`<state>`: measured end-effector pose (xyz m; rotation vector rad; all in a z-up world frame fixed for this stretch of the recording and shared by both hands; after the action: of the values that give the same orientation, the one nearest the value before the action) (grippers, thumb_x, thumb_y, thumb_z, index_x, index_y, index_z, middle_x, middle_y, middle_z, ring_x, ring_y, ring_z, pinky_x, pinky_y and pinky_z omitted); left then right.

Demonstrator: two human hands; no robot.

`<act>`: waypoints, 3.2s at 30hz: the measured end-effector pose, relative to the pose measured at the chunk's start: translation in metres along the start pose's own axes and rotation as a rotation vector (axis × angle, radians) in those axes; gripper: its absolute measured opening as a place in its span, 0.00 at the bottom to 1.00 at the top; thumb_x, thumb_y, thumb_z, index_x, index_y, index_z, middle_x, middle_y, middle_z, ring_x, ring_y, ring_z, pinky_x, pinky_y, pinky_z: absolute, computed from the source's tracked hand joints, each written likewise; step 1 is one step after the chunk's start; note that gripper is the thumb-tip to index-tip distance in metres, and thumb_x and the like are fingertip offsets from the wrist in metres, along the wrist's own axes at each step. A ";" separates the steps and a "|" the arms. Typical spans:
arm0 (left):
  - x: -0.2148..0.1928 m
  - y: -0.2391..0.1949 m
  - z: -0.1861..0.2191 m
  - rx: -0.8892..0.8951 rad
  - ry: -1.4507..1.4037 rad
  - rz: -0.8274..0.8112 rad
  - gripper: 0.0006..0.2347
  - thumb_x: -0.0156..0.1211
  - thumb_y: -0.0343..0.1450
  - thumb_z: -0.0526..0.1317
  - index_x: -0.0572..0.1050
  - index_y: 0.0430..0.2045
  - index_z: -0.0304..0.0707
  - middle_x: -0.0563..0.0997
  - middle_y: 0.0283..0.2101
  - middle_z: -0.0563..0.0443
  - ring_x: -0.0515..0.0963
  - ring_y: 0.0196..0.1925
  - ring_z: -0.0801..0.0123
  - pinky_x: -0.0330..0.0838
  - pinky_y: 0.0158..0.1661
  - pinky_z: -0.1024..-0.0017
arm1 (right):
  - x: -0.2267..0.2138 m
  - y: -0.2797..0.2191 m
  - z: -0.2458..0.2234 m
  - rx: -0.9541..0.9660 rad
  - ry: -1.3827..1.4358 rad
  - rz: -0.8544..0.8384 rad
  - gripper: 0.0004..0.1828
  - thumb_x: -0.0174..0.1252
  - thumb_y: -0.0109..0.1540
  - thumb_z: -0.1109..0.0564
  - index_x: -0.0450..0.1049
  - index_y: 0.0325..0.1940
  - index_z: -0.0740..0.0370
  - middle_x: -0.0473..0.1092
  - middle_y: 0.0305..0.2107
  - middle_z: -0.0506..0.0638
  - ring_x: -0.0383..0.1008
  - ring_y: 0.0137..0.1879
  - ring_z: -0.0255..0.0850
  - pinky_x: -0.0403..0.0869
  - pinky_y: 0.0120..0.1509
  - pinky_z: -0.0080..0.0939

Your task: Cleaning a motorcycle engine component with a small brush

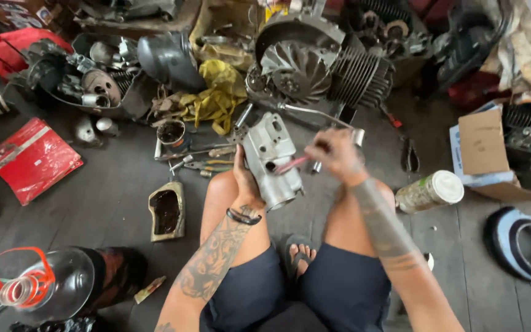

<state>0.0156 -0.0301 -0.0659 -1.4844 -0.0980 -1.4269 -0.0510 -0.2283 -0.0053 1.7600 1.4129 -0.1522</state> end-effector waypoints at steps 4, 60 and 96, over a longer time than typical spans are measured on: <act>-0.078 0.112 0.004 0.085 -0.038 0.025 0.32 0.70 0.59 0.64 0.81 0.49 0.39 0.82 0.51 0.38 0.82 0.53 0.49 0.74 0.59 0.52 | 0.008 0.012 -0.022 -0.045 0.102 -0.028 0.16 0.66 0.62 0.46 0.75 0.24 0.54 0.69 0.16 0.47 0.71 0.24 0.46 0.69 0.35 0.40; -0.042 0.062 0.009 0.113 -0.030 -0.044 0.27 0.69 0.60 0.62 0.84 0.43 0.43 0.84 0.48 0.44 0.85 0.49 0.55 0.76 0.57 0.56 | -0.002 0.015 -0.039 -0.038 -0.031 -0.047 0.19 0.63 0.64 0.48 0.71 0.21 0.55 0.67 0.14 0.50 0.71 0.25 0.51 0.69 0.36 0.43; -0.026 0.031 0.003 0.137 -0.084 -0.009 0.24 0.66 0.64 0.58 0.83 0.43 0.37 0.84 0.48 0.41 0.85 0.49 0.51 0.77 0.57 0.54 | 0.000 0.000 -0.012 0.094 -0.225 -0.021 0.20 0.56 0.68 0.43 0.70 0.25 0.53 0.66 0.17 0.53 0.69 0.27 0.55 0.69 0.37 0.51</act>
<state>0.0302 -0.0279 -0.1036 -1.4324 -0.2495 -1.3375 -0.0558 -0.2205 0.0025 1.7438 1.2789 -0.4214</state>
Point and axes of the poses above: each hand's wrist, its own y-axis towards the middle knuckle, its own x-axis out of the palm, z = x × y, the point moved 3 cm from there along y, towards the middle knuckle
